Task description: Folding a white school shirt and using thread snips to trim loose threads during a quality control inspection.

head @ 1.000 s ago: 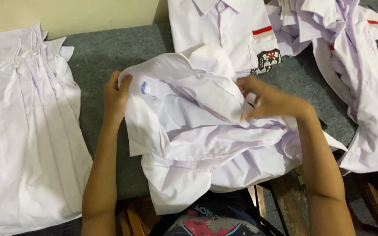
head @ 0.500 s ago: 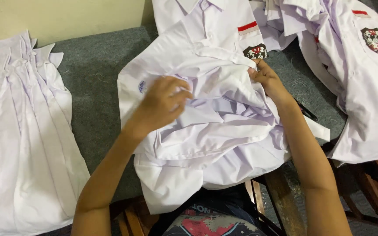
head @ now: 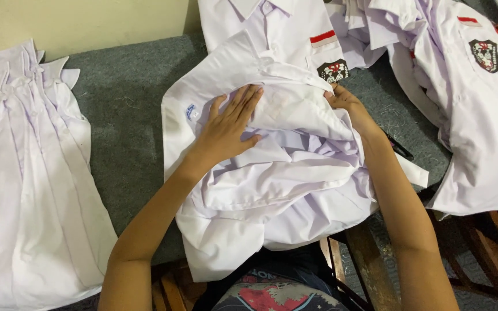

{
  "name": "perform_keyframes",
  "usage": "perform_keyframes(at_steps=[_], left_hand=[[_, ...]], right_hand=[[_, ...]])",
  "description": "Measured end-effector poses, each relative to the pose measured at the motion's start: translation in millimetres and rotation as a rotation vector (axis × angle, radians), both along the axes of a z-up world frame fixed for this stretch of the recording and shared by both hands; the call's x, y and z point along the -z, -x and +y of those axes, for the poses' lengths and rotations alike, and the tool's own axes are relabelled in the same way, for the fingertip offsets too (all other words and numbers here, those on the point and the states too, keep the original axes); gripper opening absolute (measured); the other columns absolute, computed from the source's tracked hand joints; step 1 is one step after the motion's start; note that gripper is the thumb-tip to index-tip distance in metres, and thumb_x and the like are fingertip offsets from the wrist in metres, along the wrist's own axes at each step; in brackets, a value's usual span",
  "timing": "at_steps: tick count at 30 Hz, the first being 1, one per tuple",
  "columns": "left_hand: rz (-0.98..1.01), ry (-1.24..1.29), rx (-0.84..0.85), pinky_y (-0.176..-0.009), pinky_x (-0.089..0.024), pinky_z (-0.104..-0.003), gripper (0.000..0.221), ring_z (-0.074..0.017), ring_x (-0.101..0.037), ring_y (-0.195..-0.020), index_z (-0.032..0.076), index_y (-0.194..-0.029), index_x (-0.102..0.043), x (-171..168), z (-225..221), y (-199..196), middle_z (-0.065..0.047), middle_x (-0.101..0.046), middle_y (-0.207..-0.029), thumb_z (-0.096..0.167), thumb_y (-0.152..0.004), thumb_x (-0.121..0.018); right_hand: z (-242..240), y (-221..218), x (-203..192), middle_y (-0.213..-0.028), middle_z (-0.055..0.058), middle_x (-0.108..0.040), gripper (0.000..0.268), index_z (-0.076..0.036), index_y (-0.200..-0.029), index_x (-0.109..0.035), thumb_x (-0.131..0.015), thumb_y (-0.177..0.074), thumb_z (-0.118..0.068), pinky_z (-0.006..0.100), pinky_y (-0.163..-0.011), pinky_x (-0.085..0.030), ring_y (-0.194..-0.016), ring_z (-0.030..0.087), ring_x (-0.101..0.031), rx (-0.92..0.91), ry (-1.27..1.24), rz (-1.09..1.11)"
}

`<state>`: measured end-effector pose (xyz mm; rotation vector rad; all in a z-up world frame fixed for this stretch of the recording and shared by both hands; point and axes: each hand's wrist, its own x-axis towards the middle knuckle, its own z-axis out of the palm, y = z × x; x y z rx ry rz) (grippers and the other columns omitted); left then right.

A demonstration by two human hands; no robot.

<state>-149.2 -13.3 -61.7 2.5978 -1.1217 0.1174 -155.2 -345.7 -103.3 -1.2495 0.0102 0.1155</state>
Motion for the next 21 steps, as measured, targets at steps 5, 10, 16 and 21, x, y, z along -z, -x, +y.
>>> perform_keyframes(at_steps=[5,10,16,21], left_hand=[[-0.018,0.024,-0.001,-0.121,-0.008,-0.052,0.096,-0.0220,-0.015,-0.159,0.017,-0.167,-0.010,-3.2,1.9,5.4,-0.007,-0.016,-0.173,0.039,-0.095,-0.069],[0.061,0.034,-0.032,-0.112,-0.001,-0.069,0.084,-0.0275,-0.026,-0.155,0.020,-0.166,-0.009,-24.2,6.4,26.1,-0.011,-0.028,-0.168,0.050,-0.103,-0.055],[-0.187,0.046,0.010,-0.102,-0.027,-0.062,0.047,-0.0259,-0.046,-0.123,0.018,-0.147,-0.052,-25.7,-14.4,29.4,-0.008,-0.049,-0.138,0.038,-0.104,-0.051],[-0.202,0.008,0.069,-0.102,-0.028,-0.062,0.051,-0.0271,-0.043,-0.128,0.018,-0.148,-0.051,-21.5,-23.9,21.6,-0.007,-0.049,-0.138,0.034,-0.100,-0.057]], right_hand=[[8.3,11.7,-16.7,-0.086,0.001,-0.066,0.019,-0.006,-0.121,-0.054,-0.057,-0.105,-0.015,0.017,-0.068,-0.053,-0.069,0.007,-0.070,-0.013,0.016,-0.003],[42.9,33.1,-58.0,-0.082,0.000,-0.065,0.018,-0.008,-0.116,-0.056,-0.063,-0.101,-0.014,0.018,-0.067,-0.054,-0.068,0.007,-0.070,-0.096,0.071,0.031],[31.1,28.0,-9.4,-0.097,-0.002,-0.064,0.018,-0.010,-0.119,-0.056,-0.062,-0.102,-0.013,0.021,-0.076,-0.052,-0.084,0.007,-0.065,-0.124,0.345,-0.037],[12.6,49.1,-38.5,-0.114,0.020,-0.062,0.035,0.001,-0.136,-0.053,-0.061,-0.105,-0.012,0.041,-0.088,-0.053,-0.105,0.027,-0.063,0.044,0.637,-0.280]])
